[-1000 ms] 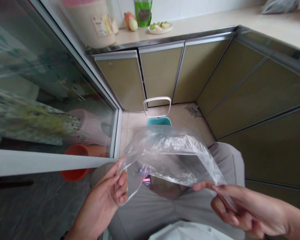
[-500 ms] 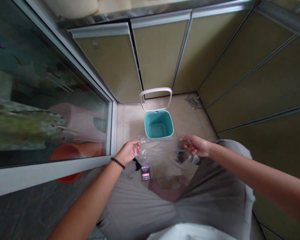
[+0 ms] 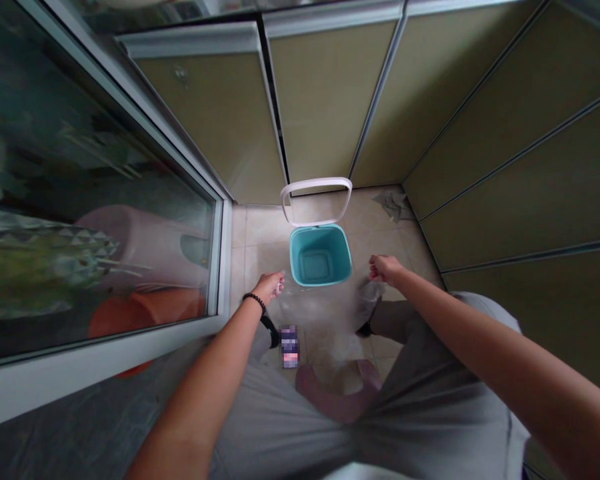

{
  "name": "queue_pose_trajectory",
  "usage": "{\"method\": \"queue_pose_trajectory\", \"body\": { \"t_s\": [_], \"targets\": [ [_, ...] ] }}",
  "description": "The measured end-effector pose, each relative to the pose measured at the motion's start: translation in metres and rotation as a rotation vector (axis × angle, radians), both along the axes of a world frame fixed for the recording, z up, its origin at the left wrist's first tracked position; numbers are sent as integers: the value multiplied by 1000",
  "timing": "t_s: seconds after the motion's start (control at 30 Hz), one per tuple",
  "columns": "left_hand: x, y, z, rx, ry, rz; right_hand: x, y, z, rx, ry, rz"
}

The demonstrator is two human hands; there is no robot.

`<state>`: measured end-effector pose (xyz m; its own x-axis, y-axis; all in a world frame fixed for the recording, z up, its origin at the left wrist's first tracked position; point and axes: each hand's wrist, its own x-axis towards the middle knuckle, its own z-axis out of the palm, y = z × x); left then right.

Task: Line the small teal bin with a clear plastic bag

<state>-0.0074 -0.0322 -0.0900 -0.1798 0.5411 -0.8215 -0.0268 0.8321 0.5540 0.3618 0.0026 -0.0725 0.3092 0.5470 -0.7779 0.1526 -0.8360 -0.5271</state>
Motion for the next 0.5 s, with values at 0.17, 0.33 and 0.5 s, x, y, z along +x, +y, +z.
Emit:
{"method": "queue_pose_trajectory", "body": {
  "t_s": [0.17, 0.33, 0.5],
  "targets": [
    [-8, 1, -3, 87, 196, -195, 14, 6, -1, 85, -409, 508],
    [-17, -7, 0, 266, 527, -559, 9, -3, 10, 33, -621, 903],
    [-12, -14, 25, 433, 765, -789, -2, 30, 29, 315, -724, 756]
  ]
}}
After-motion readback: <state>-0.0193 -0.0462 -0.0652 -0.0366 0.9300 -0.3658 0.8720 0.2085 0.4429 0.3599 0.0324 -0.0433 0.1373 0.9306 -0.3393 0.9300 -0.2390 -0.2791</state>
